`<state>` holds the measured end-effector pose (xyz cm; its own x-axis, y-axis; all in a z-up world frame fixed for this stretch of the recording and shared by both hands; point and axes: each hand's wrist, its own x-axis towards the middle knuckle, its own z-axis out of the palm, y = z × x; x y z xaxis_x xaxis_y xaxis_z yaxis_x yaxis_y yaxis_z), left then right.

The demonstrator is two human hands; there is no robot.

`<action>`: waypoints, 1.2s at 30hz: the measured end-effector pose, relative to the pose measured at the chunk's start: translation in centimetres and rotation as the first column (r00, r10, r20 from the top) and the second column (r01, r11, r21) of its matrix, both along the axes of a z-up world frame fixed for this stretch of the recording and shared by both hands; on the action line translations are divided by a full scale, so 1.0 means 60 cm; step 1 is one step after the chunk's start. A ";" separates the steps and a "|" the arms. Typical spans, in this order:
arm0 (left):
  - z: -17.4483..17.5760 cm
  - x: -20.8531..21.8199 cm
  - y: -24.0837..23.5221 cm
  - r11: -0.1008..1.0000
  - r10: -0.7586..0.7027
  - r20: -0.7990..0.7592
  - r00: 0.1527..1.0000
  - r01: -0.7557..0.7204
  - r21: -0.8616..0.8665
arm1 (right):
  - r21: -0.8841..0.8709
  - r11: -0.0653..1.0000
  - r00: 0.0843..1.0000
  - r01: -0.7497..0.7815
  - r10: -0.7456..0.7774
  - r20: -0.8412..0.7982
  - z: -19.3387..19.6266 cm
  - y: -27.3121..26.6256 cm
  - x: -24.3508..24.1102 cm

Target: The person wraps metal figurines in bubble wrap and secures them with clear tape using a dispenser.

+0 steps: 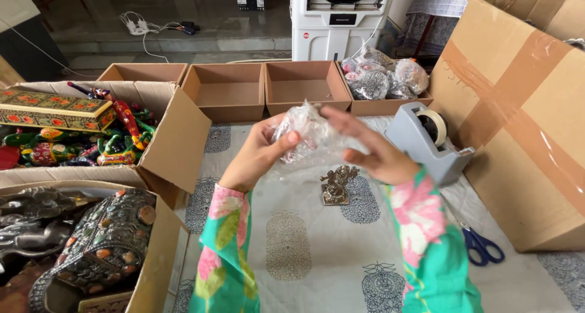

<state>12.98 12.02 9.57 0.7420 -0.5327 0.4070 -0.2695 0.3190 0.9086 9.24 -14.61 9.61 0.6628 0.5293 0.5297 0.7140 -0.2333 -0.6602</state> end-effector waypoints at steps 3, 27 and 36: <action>-0.044 0.036 -0.001 0.993 -0.084 -0.006 0.996 0.084 -0.088 | 0.315 0.945 0.867 -0.085 0.226 -0.445 -0.065 0.003 0.041; 0.011 -0.010 -0.031 0.916 0.312 0.482 0.819 -0.394 0.076 | 0.336 0.896 0.908 0.290 -0.146 -0.394 -0.033 -0.038 0.032; 0.003 -0.009 -0.048 0.799 0.594 0.316 0.740 -0.590 -0.119 | 0.229 0.879 0.859 0.419 -0.301 -0.415 -0.021 -0.025 0.030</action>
